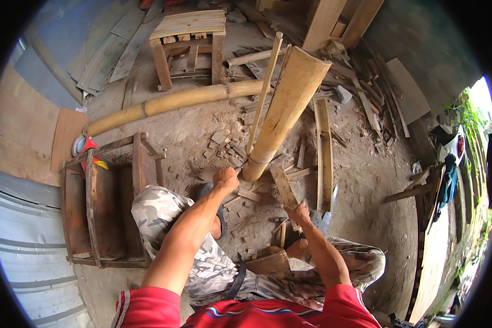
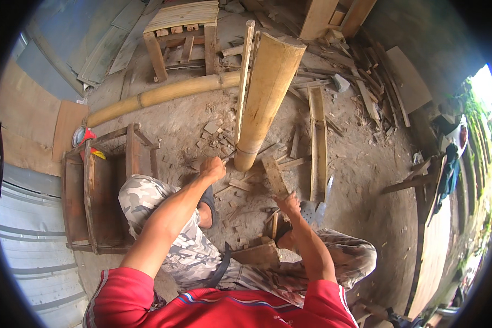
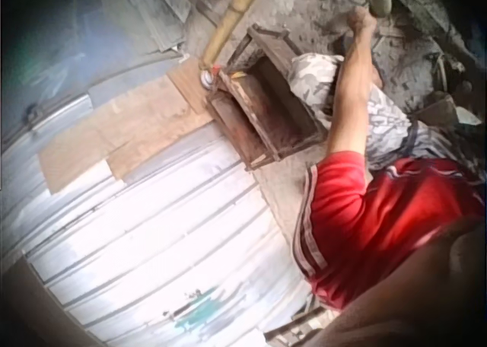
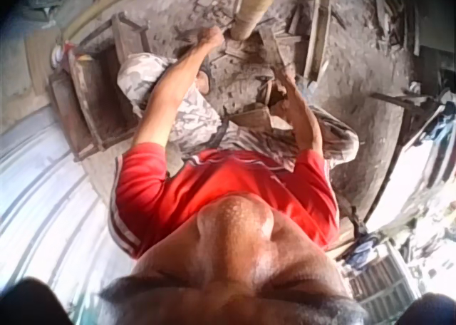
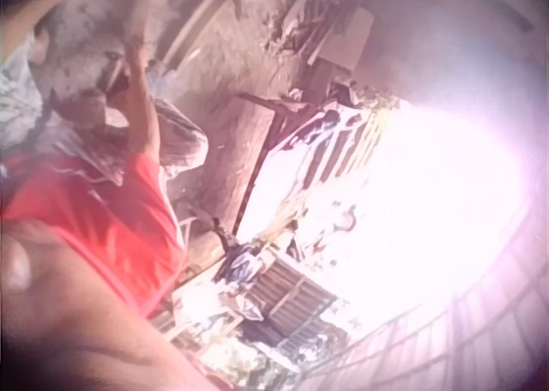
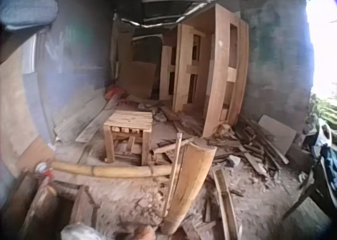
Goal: The person splits a bamboo pole into flat strips using a machete and a wooden mallet. They repeatedly strike the machete to drive it through the bamboo, then separate the resulting strips and set them aside.
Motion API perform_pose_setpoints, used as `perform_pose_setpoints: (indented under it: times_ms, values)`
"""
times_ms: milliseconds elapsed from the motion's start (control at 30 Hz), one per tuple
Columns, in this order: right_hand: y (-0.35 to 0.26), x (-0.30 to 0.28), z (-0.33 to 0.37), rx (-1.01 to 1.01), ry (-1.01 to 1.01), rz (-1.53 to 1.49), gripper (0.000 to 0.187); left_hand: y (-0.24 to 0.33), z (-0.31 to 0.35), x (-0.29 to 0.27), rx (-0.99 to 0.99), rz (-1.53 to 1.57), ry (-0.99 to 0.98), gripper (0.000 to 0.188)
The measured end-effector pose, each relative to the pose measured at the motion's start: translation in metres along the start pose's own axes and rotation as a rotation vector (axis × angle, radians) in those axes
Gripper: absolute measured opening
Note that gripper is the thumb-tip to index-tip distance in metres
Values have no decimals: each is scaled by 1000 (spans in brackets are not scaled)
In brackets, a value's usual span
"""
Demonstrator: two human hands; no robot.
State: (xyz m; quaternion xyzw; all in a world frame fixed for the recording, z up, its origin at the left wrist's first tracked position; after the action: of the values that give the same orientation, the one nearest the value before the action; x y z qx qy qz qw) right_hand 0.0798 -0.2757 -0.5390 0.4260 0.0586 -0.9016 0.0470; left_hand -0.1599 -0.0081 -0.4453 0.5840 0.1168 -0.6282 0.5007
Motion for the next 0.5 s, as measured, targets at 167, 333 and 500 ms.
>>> perform_pose_setpoints:
  times_ms: [167,333,500]
  values:
    - [-109,-162,57,-606,139,-507,117,1,-5,13,-35,0,-79,32]
    - [-179,-271,162,-823,66,-486,109,17,9,8,-96,41,-116,45]
    - [-179,-235,163,-770,107,-357,104,43,23,24,-158,178,-148,46]
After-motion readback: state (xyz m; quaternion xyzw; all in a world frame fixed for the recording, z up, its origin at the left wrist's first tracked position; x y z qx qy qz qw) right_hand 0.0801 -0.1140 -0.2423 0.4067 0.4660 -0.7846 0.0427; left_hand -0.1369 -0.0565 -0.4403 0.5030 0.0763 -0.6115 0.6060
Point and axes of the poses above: each hand's wrist, its own z-axis away from the middle knuckle, its own x-axis out of the palm, y = z × x, the point moved 6 cm from there along -z, towards the middle knuckle, and after that the axes turned 15 degrees about x, right-handed, at the moved point
